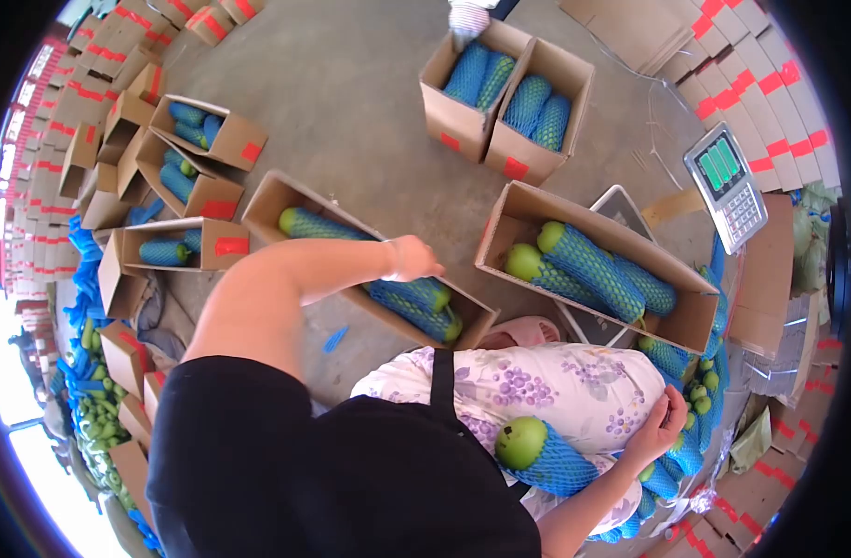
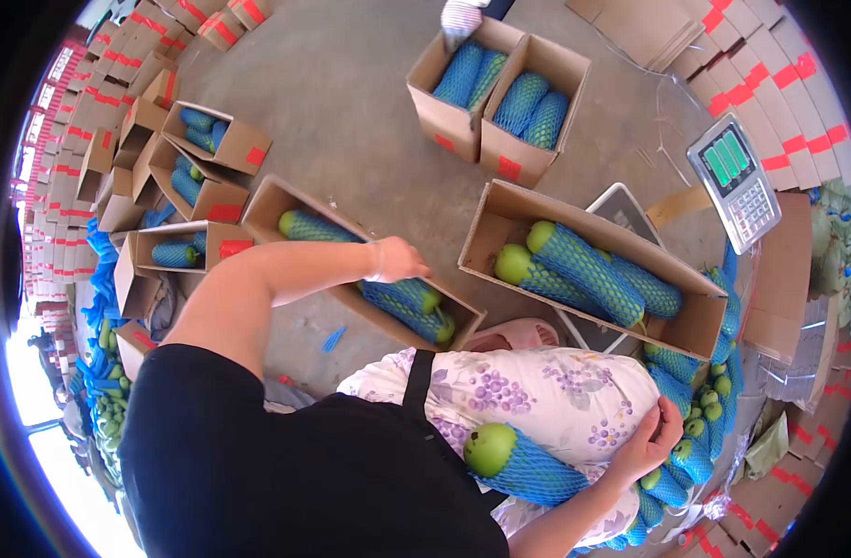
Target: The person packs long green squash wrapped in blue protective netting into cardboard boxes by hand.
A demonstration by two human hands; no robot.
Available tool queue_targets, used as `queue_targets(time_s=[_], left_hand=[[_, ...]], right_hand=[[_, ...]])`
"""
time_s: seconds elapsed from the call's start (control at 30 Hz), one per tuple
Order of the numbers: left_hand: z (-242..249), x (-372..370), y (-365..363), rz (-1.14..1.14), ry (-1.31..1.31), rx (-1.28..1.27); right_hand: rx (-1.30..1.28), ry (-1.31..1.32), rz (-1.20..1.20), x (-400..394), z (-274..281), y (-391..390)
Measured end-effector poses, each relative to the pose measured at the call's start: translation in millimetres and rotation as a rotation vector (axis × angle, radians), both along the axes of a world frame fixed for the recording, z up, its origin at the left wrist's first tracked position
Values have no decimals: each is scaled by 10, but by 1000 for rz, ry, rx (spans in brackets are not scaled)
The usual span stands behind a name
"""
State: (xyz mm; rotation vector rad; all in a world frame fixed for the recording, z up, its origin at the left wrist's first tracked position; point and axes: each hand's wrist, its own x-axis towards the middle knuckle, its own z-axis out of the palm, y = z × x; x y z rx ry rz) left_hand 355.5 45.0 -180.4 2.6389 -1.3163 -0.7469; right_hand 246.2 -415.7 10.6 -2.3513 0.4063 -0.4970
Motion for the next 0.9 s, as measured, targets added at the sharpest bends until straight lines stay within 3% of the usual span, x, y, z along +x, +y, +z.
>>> queue_targets(time_s=[0.1,0.17,0.3,0.33,0.43,0.53,0.57,0.67,0.73,0.77,0.87,0.9], left_hand=[[0,436,-303,-151,-5,49],[286,468,-504,-189,2,174],[395,260,-730,-1,-65,192],[400,158,-774,74,-133,145],[500,-341,-857,218,-378,-345],[885,-755,-1082,317,63,-412],[772,-815,-1181,456,382,-488],[311,-742,-1779,510,733,-836],[-450,-702,-2217,605,1025,-627],[-547,-683,-2225,658,1243,-549],[-335,-661,-2159,816,1223,-311],[-388,-741,-2105,867,1030,-197]], right_hand=[[-30,-14,-14,-85,16,-6],[33,-27,-23,-127,-22,-21],[11,-49,-32,-166,-24,-14],[9,-59,-45,-178,-35,-26],[64,-83,-39,-186,-60,-52],[57,-83,-22,-184,-68,-44],[63,-83,-35,-176,-56,-32],[72,-92,-22,-150,-101,-39],[64,-89,-10,-179,-95,-78],[54,-75,-25,-209,-93,-92],[144,-98,-50,-229,-127,-92],[145,-76,-58,-228,-131,-98]])
